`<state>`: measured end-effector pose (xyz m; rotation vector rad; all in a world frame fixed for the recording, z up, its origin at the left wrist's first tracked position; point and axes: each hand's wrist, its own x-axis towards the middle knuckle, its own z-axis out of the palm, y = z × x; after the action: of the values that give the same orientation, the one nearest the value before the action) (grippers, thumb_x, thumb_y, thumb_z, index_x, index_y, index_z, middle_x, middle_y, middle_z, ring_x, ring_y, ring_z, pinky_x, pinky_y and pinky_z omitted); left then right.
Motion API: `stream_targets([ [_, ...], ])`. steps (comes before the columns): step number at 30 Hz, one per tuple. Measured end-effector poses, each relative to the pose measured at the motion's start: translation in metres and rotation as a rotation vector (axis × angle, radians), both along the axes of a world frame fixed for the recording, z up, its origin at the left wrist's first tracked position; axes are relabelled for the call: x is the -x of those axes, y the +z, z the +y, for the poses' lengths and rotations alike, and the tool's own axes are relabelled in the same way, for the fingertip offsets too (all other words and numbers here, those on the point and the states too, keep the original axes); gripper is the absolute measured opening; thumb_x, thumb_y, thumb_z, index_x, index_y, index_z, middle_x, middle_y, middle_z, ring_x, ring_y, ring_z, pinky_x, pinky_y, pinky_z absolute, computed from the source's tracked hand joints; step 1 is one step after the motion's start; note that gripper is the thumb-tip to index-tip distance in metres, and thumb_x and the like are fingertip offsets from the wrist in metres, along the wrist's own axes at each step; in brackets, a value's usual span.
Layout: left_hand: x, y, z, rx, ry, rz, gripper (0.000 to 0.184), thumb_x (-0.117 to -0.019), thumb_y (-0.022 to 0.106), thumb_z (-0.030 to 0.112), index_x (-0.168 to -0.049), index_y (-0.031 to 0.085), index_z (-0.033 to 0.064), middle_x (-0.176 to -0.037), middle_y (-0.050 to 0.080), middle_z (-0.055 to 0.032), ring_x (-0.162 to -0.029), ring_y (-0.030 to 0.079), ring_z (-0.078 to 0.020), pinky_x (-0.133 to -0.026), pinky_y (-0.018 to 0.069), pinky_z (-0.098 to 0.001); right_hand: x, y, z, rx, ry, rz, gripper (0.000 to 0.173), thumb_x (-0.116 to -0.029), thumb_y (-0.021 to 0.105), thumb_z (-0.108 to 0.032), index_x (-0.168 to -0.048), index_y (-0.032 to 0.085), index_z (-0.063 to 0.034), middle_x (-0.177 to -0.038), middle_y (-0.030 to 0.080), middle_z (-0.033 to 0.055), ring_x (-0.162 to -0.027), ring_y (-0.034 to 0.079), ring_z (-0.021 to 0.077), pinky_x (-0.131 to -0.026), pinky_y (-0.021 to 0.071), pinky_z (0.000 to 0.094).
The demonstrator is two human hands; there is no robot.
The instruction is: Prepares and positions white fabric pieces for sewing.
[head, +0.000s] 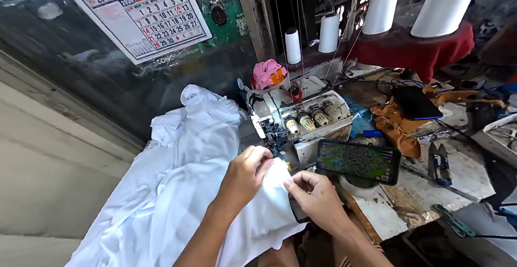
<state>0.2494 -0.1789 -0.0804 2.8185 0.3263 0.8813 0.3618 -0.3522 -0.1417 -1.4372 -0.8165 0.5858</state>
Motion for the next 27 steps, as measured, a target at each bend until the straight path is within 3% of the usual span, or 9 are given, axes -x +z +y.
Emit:
stream_targets([
  [3, 0.001, 0.002, 0.002, -0.01, -0.018, 0.034, 0.014, -0.1005, 0.062, 0.028, -0.103, 0.072, 0.0177, -0.096, 0.068, 0.0068, -0.088, 0.066, -0.0031, -0.077, 0.0583, -0.0247, 0.0, 0.002, -0.001, 0.008, 0.023, 0.037, 0.024, -0.0963, 0.068, -0.035, -0.093, 0.074, -0.0122, -0.075, 0.067, -0.0018, -0.06, 0.062, 0.0084, -0.053, 0.052, 0.025],
  [8, 0.006, 0.005, 0.001, -0.136, -0.079, 0.148, 0.024, -0.1053, 0.052, 0.026, -0.108, 0.074, 0.0177, -0.097, 0.061, 0.0005, -0.074, 0.061, -0.0079, -0.058, 0.0537, -0.0255, 0.0, -0.004, 0.002, 0.004, 0.013, 0.053, 0.023, -0.0961, 0.068, -0.034, -0.093, 0.074, -0.0124, -0.075, 0.068, -0.0022, -0.059, 0.062, 0.0082, -0.052, 0.0518, 0.0238],
  [11, 0.012, 0.004, 0.002, -0.054, -0.077, 0.112, 0.025, -0.1026, 0.053, 0.023, -0.114, 0.076, 0.0197, -0.1, 0.062, 0.0033, -0.082, 0.062, -0.004, -0.066, 0.0554, -0.0226, 0.0, -0.002, 0.003, -0.025, 0.01, 0.062, 0.023, -0.0963, 0.068, -0.034, -0.091, 0.074, -0.0122, -0.075, 0.067, -0.0018, -0.059, 0.062, 0.0085, -0.051, 0.0517, 0.0237],
  [13, 0.01, 0.0, 0.003, 0.034, -0.031, 0.03, 0.018, -0.1005, 0.058, 0.024, -0.11, 0.073, 0.0187, -0.1, 0.066, 0.0072, -0.088, 0.065, -0.0015, -0.075, 0.0582, -0.0227, 0.001, -0.001, 0.006, -0.047, -0.005, 0.079, 0.023, -0.0964, 0.068, -0.033, -0.09, 0.074, -0.0117, -0.074, 0.068, -0.0014, -0.059, 0.062, 0.0087, -0.051, 0.0515, 0.024],
  [17, -0.001, 0.006, 0.002, 0.171, 0.091, -0.005, 0.009, -0.0924, 0.067, 0.017, -0.101, 0.066, 0.0182, -0.092, 0.069, 0.0099, -0.08, 0.066, -0.0017, -0.069, 0.0585, -0.025, 0.002, 0.001, 0.014, -0.078, -0.098, 0.095, 0.022, -0.0957, 0.069, -0.03, -0.085, 0.075, -0.0114, -0.069, 0.067, -0.0004, -0.056, 0.061, 0.0096, -0.049, 0.0512, 0.0247],
  [20, -0.008, 0.007, 0.0, 0.135, 0.136, -0.02, 0.006, -0.0926, 0.067, 0.015, -0.099, 0.066, 0.0165, -0.088, 0.066, 0.0067, -0.074, 0.063, -0.0053, -0.065, 0.0558, -0.0285, 0.005, 0.002, 0.021, -0.096, -0.178, 0.081, 0.023, -0.0942, 0.07, -0.03, -0.08, 0.074, -0.0119, -0.065, 0.066, -0.0002, -0.053, 0.06, 0.01, -0.047, 0.0506, 0.0255],
  [23, -0.013, -0.003, -0.003, 0.03, 0.156, -0.084, 0.006, -0.0928, 0.065, 0.013, -0.098, 0.068, 0.0118, -0.092, 0.067, 0.0007, -0.082, 0.067, -0.0105, -0.071, 0.0593, -0.0325, 0.006, 0.002, 0.024, -0.101, -0.216, 0.069, 0.024, -0.0934, 0.07, -0.03, -0.077, 0.075, -0.0124, -0.063, 0.065, -0.0007, -0.052, 0.06, 0.01, -0.047, 0.0505, 0.026],
  [25, -0.008, -0.004, -0.009, -0.026, 0.175, -0.069, 0.01, -0.0962, 0.063, 0.016, -0.101, 0.07, 0.0113, -0.096, 0.068, -0.0014, -0.086, 0.068, -0.0136, -0.073, 0.0594, -0.0344, 0.008, 0.002, 0.021, -0.102, -0.203, 0.063, 0.023, -0.0947, 0.069, -0.028, -0.08, 0.075, -0.0115, -0.065, 0.066, -0.0005, -0.054, 0.061, 0.0101, -0.049, 0.0513, 0.026],
  [27, 0.003, 0.001, -0.021, -0.066, 0.181, -0.026, 0.019, -0.1003, 0.059, 0.024, -0.108, 0.074, 0.0151, -0.105, 0.068, 0.0, -0.099, 0.064, -0.0167, -0.084, 0.0554, -0.0381, 0.007, 0.002, 0.016, -0.1, -0.16, 0.038, 0.021, -0.0972, 0.067, -0.029, -0.09, 0.076, -0.0108, -0.073, 0.069, -0.0005, -0.06, 0.064, 0.0097, -0.053, 0.0538, 0.0254],
])
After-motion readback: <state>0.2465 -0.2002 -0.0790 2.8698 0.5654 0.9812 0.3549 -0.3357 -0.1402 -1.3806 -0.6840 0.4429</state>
